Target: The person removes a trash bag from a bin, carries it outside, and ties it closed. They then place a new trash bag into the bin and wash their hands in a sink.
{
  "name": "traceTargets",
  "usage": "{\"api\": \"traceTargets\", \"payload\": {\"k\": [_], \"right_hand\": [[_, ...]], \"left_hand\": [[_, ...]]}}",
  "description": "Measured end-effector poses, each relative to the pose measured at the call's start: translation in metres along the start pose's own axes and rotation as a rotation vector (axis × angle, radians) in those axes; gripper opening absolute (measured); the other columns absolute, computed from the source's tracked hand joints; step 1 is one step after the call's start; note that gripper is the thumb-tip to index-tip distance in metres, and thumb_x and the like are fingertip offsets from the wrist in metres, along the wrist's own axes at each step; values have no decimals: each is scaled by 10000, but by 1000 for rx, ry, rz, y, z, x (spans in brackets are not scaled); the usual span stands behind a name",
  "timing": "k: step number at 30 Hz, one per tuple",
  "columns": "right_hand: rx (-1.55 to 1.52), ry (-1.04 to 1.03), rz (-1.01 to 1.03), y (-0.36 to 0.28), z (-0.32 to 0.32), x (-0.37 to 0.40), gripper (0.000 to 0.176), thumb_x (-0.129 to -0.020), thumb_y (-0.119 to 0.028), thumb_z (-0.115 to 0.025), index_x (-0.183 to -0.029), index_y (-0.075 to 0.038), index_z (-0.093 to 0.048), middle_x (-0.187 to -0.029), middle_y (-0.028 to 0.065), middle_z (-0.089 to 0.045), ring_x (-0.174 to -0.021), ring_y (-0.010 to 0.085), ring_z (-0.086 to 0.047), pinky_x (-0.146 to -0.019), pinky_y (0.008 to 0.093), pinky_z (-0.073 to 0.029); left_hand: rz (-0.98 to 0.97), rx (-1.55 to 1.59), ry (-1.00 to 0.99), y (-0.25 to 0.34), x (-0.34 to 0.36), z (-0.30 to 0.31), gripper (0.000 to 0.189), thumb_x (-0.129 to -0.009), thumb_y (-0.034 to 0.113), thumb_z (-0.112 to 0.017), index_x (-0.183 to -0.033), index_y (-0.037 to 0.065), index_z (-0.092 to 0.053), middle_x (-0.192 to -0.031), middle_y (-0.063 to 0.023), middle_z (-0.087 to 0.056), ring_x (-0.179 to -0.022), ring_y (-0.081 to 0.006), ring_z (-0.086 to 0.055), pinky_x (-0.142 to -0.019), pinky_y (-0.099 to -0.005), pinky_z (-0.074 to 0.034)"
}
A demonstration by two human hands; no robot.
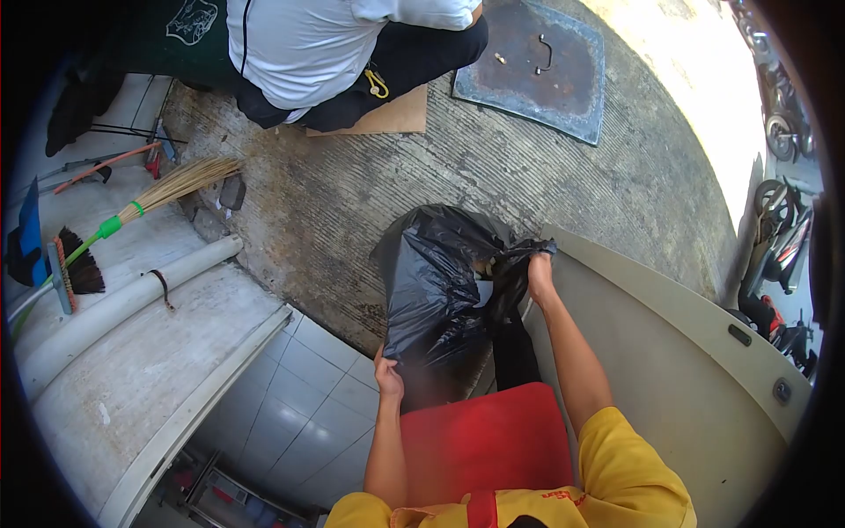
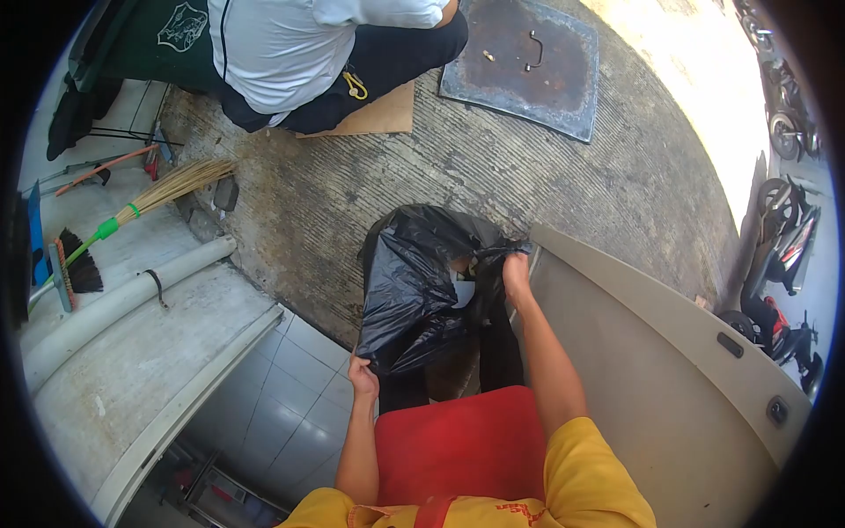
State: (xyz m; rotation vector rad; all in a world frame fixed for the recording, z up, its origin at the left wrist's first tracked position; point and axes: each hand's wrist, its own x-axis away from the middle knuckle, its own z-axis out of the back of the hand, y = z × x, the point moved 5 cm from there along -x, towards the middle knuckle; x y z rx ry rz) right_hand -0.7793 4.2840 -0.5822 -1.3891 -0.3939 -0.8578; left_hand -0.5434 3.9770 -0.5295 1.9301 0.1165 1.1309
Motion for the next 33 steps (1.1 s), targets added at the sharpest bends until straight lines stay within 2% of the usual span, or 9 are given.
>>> {"api": "traceTargets", "payload": {"k": [5, 8, 11, 15, 21, 26, 29, 31, 33], "right_hand": [[722, -350, 586, 24, -16, 87, 318, -810, -225, -394, -654, 48, -443, -683, 212, -468, -723, 383, -458, -630, 391, -347], [799, -458, 582, 17, -28, 110, 340, -815, -249, -441, -653, 50, -433, -690, 209, -461, -732, 370, -461, -649, 391, -347], [461, -156, 357, 36, -16, 98, 341, -783, -258, -534, -646, 51, -485, -661, 196, -511, -686, 341, -514, -634, 378, -383], [626, -191, 3, 42, -33, 104, 331, -670, -275, -658, -707, 46, -589, -614, 195, -583, -632, 318, -604, -580, 360, -437], [828, -172, 158, 65, -90, 126, 773, -713, -423, -585, -1166, 128, -289, -819, 296, -556, -815, 427, -549, -767, 433, -410], [1380, -313, 264, 76, -104, 121, 609, -675, -345, -654, -1016, 108, -431, -743, 201, -595, -745, 339, -587, -714, 405, -420], [1462, -462, 578, 97, -116, 114, 362, -717, -183, -574, -923, 108, -516, -621, 155, -589, -602, 283, -592, -630, 381, -425], [1436, -370, 720, 83, -112, 122, 134, -708, -64, -509, -744, 51, -567, -561, 124, -574, -534, 259, -577, -612, 374, -417], [1473, -328, 904, 81, -108, 134, 118, -746, -58, -486, -718, 4, -583, -555, 94, -581, -540, 217, -587, -624, 332, -417]], "left_hand": [[461, 370, 428, -25, 4, 9, 523, -808, 567, -460, -730, 51, -494, -839, -71, -507, -798, -171, -469, -747, -269, -388], [320, -272, 326, -42, -7, 15, 294, -705, 197, -726, -736, 51, -472, -782, -51, -491, -643, -129, -463, -624, -209, -385], [433, -272, 546, -58, -7, 40, 264, -713, 146, -707, -776, 40, -474, -781, -51, -517, -685, -155, -516, -633, -241, -412], [971, -258, -8, -94, -20, 32, 450, -760, 276, -648, -1010, -68, -503, -969, -136, -564, -822, -208, -554, -709, -362, -440], [340, -1450, -309, -73, -14, -97, 389, -763, 321, -571, -955, -17, -572, -855, -218, -612, -820, -329, -602, -702, -398, -466], [65, -1450, -260, -90, 18, -98, 325, -799, 367, -485, -909, 90, -612, -904, -148, -613, -799, -295, -593, -720, -382, -452], [-193, -1351, -266, -84, 15, -78, 396, -817, 399, -440, -896, 47, -604, -901, -125, -607, -820, -258, -563, -792, -355, -412], [338, -146, -124, -96, 1, -52, 480, -819, 459, -437, -873, 10, -596, -905, -98, -595, -883, -209, -522, -815, -322, -376], [489, 71, 92, -115, -29, -14, 705, -761, 630, -401, -1016, -11, -543, -1128, -114, -501, -1067, -238, -428, -947, -347, -270]]}}
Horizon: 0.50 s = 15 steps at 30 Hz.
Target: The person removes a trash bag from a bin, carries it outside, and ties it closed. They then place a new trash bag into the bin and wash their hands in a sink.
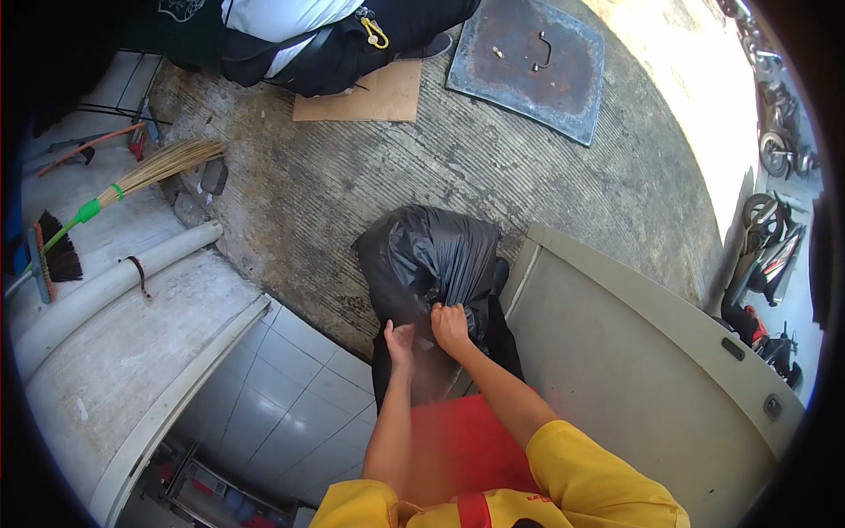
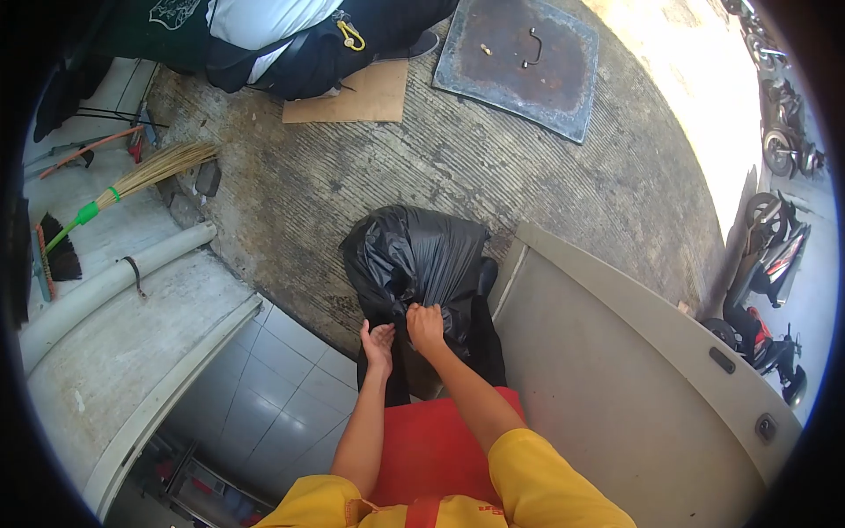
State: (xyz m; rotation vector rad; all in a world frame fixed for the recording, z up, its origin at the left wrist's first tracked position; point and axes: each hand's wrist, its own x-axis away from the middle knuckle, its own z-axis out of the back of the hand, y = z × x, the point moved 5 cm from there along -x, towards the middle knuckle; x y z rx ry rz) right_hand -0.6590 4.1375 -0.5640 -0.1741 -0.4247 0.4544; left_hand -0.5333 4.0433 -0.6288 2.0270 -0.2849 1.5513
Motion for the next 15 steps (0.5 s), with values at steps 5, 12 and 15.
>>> {"api": "traceTargets", "payload": {"k": [5, 12, 15], "right_hand": [[-68, -65, 74, -4, 0, 11, 152, -765, -43, -457, -710, 11, -588, -576, 150, -585, -558, 268, -587, -615, 359, -414], [-303, -49, 79, 11, 19, 29, 145, -644, -141, -565, -610, 1, -572, -573, 203, -563, -552, 328, -569, -626, 398, -430], [-430, -15, 42, 12, 20, 31, 178, -673, -146, -553, -664, 28, -588, -611, 213, -576, -590, 353, -579, -632, 407, -450]], "left_hand": [[413, -192, -208, 28, -2, -103, 774, -619, 630, -633, -1132, 68, -495, -1068, -135, -527, -1006, -259, -490, -893, -416, -357], [809, -349, -264, -6, 2, -107, 821, -601, 605, -665, -1149, 20, -483, -1156, -148, -510, -1106, -292, -430, -913, -512, -300], [705, -418, -167, -26, -26, -88, 761, -636, 573, -659, -1112, 1, -497, -1113, -164, -524, -1082, -287, -447, -908, -477, -323]]}}
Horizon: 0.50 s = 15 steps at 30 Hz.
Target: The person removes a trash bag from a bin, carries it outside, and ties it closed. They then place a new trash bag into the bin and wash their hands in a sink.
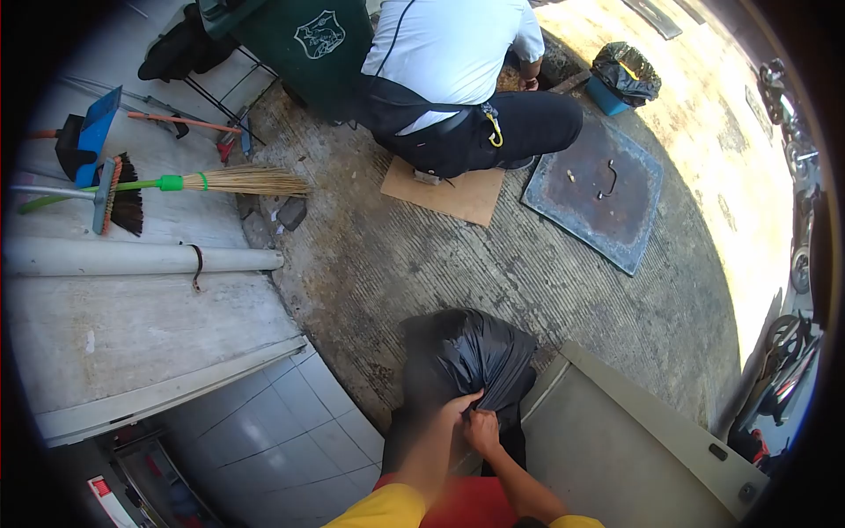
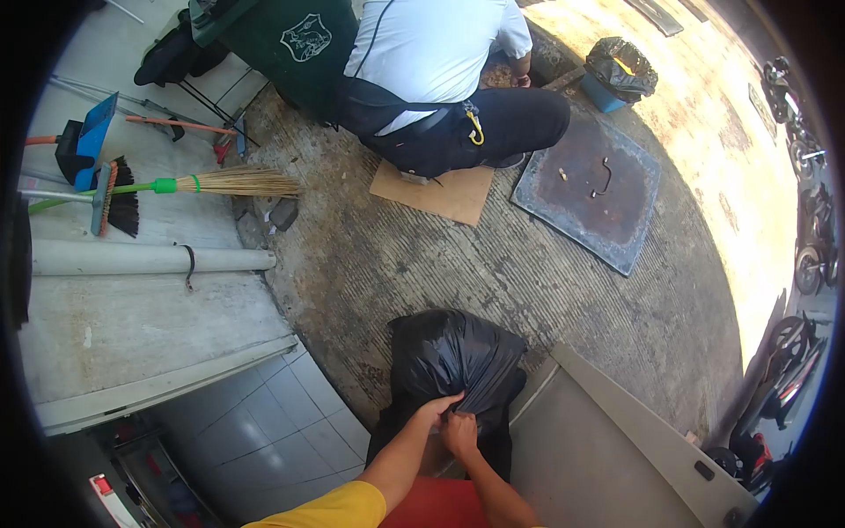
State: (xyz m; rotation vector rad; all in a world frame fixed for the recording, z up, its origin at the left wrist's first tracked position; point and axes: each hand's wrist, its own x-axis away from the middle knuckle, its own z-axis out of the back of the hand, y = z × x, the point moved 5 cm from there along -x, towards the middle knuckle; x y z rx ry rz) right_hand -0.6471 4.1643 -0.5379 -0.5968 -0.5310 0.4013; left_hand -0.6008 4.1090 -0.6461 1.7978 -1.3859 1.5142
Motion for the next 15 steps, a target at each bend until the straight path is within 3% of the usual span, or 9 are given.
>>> {"api": "traceTargets", "payload": {"k": [3, 4, 6, 8, 9, 11, 12, 14, 15], "right_hand": [[-246, -81, -137, -6, 25, -3, 220, -708, -160, -547, -765, 46, -602, -660, 200, -596, -640, 321, -608, -627, 370, -473], [-440, -49, -238, 4, 33, -1, 235, -744, -171, -534, -818, 42, -602, -688, 162, -622, -669, 225, -633, -609, 315, -478], [-775, 324, -454, 40, 42, 6, 228, -782, -170, -559, -861, 44, -562, -638, 94, -595, -610, 141, -593, -591, 283, -467], [-348, 385, -712, 63, 79, 3, 444, -764, -305, -625, -997, 44, -481, -988, 202, -534, -901, 285, -537, -768, 351, -411], [-263, 435, -764, 83, 74, 3, 686, -707, -430, -655, -1079, 89, -404, -1141, 252, -421, -1056, 346, -438, -864, 373, -359], [-338, 238, -1023, 108, 53, 1, 927, -625, -549, -675, -1157, 131, -338, -1202, 260, -383, -1132, 361, -386, -938, 367, -318], [-342, 242, -1033, 118, 39, 0, 927, -625, -549, -675, -1157, 131, -338, -1202, 260, -383, -1132, 361, -386, -938, 367, -318], [-1107, -67, -1221, 127, -20, 4, 1082, -600, -614, -654, -1267, 126, -231, -1311, 237, -302, -1211, 324, -327, -999, 388, -264], [-1115, -66, -1226, 121, -23, 0, 1082, -600, -614, -654, -1267, 126, -231, -1311, 237, -302, -1211, 324, -327, -999, 388, -264]], "left_hand": [[-190, 16, -86, -2, -9, 9, 642, -708, 504, -635, -1072, -10, -506, -1040, -160, -551, -981, -278, -514, -846, -428, -395], [-189, 118, -73, -2, 0, 11, 578, -739, 471, -617, -1049, -7, -516, -1006, -150, -562, -919, -272, -538, -805, -413, -421], [-264, 148, -81, 9, 39, 2, 513, -789, 430, -578, -1034, -19, -531, -966, -141, -587, -821, -268, -579, -737, -401, -467], [-278, 106, -21, 10, 45, -2, 524, -793, 432, -573, -1035, -31, -534, -978, -148, -588, -843, -272, -578, -752, -398, -463], [-314, 77, 42, 11, 47, -1, 534, -797, 434, -567, -1035, -44, -538, -990, -155, -589, -864, -275, -576, -768, -395, -458], [-312, -7, 104, 5, 31, 8, 562, -804, 438, -556, -1049, -67, -532, -1014, -176, -585, -900, -279, -571, -789, -383, -450], [-292, -54, 171, -5, 2, 26, 562, -809, 438, -549, -1030, -79, -540, -1011, -179, -585, -900, -278, -572, -796, -371, -444], [-265, -105, 241, -18, -18, 36, 565, -813, 437, -542, -1011, -91, -548, -1009, -182, -585, -899, -278, -573, -803, -358, -439], [-359, -282, 413, -16, -15, 40, 557, -819, 429, -534, -986, -102, -554, -983, -200, -592, -888, -295, -581, -791, -355, -443]]}}
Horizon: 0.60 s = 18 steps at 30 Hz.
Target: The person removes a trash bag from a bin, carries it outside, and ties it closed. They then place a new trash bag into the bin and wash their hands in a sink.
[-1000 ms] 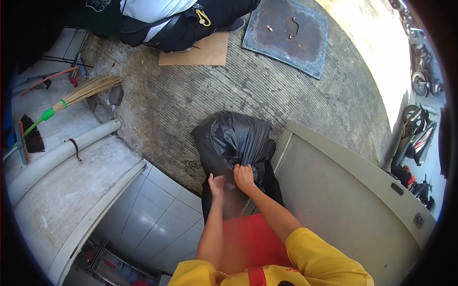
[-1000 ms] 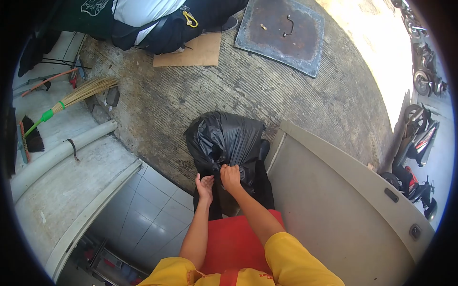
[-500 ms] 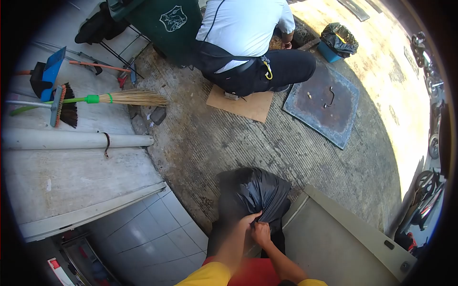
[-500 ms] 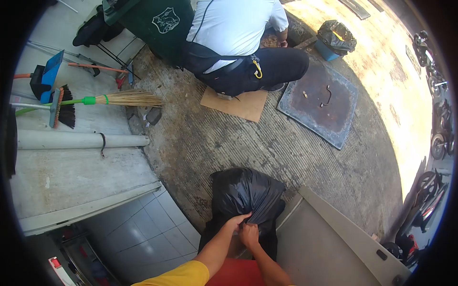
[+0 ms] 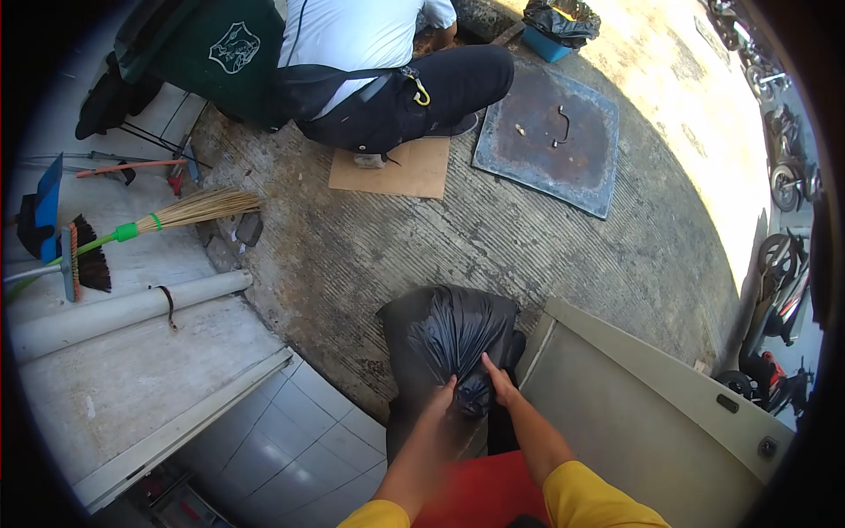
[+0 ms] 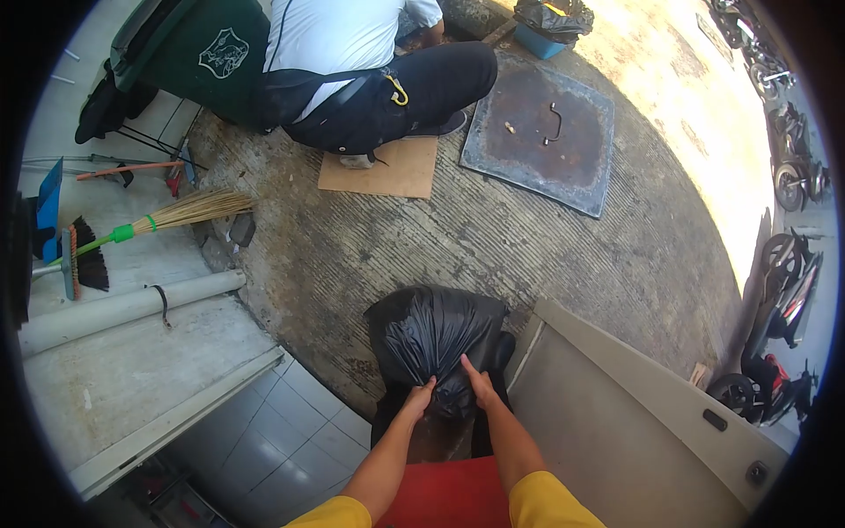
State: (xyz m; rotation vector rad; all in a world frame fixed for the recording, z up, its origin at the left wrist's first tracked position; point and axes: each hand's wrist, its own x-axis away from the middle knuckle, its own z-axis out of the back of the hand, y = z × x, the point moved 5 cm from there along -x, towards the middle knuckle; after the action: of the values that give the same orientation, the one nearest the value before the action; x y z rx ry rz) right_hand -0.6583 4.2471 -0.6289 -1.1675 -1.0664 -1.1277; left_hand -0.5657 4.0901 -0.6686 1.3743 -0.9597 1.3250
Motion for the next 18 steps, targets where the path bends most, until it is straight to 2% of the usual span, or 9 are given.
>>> {"api": "traceTargets", "payload": {"k": [1, 3, 4, 6, 8, 10, 11, 16, 18], "right_hand": [[-53, -37, -21, -4, -15, 4, 1071, -610, -612, -649, -1272, 119, -231, -1316, 232, -299, -1211, 320, -327, -1000, 404, -258], [-240, -275, -124, 10, -38, -14, 1100, -596, -592, -675, -1273, 137, -204, -1316, 250, -295, -1210, 324, -329, -1001, 410, -254], [-243, -273, -131, 13, -42, -10, 1100, -596, -592, -675, -1273, 137, -204, -1316, 250, -295, -1210, 324, -329, -1001, 410, -254], [268, -32, -123, 11, -46, -2, 1128, -567, -579, -703, -1252, 168, -210, -1302, 263, -309, -1206, 328, -336, -1004, 397, -252], [335, -33, -105, 6, -57, 7, 1140, -544, -574, -720, -1226, 195, -229, -1285, 273, -327, -1192, 334, -354, -989, 385, -283], [292, -207, -151, -15, -79, 51, 1114, -551, -576, -714, -1209, 201, -261, -1264, 272, -357, -1175, 337, -377, -968, 380, -317], [271, -210, -159, -10, -79, 46, 1088, -556, -577, -711, -1187, 206, -296, -1231, 274, -394, -1147, 337, -411, -950, 378, -340], [390, -253, -142, 6, -81, 19, 1036, -555, -579, -710, -1144, 201, -368, -1191, 267, -441, -1120, 316, -445, -944, 367, -343], [721, -265, -144, 15, -81, -1, 967, -549, -545, -730, -1131, 164, -424, -1170, 257, -465, -1103, 308, -460, -930, 365, -351]], "left_hand": [[-108, -184, 152, 9, 9, 6, 551, -825, 420, -525, -960, -113, -560, -958, -218, -599, -877, -312, -589, -779, -351, -446], [-95, -354, 180, 37, 42, 6, 518, -839, 402, -500, -938, -102, -571, -927, -223, -605, -863, -327, -594, -761, -359, -452], [-86, -518, 202, 52, 62, 5, 490, -853, 383, -474, -917, -90, -582, -896, -228, -611, -850, -342, -598, -743, -366, -457], [-98, -630, 224, 59, 76, -4, 476, -864, 375, -424, -927, -67, -588, -911, -222, -609, -863, -344, -594, -749, -388, -453], [-105, -736, 255, 54, 71, -14, 470, -876, 367, -373, -938, -43, -595, -926, -216, -606, -876, -346, -590, -754, -409, -448], [-280, -900, 414, 41, 58, -23, 329, -852, 275, -415, -890, 16, -616, -868, -190, -622, -835, -313, -609, -722, -400, -473], [-260, -873, 255, 74, 98, -22, 286, -839, 238, -416, -875, 33, -611, -862, -178, -626, -825, -305, -613, -710, -396, -481], [-358, -1057, 272, 52, 88, -28, 223, -830, 213, -446, -843, 70, -616, -838, -134, -639, -769, -273, -630, -680, -380, -486], [-455, -1181, 308, 47, 88, -38, 154, -801, 187, -498, -800, 78, -606, -752, -117, -634, -699, -233, -635, -651, -358, -488]]}}
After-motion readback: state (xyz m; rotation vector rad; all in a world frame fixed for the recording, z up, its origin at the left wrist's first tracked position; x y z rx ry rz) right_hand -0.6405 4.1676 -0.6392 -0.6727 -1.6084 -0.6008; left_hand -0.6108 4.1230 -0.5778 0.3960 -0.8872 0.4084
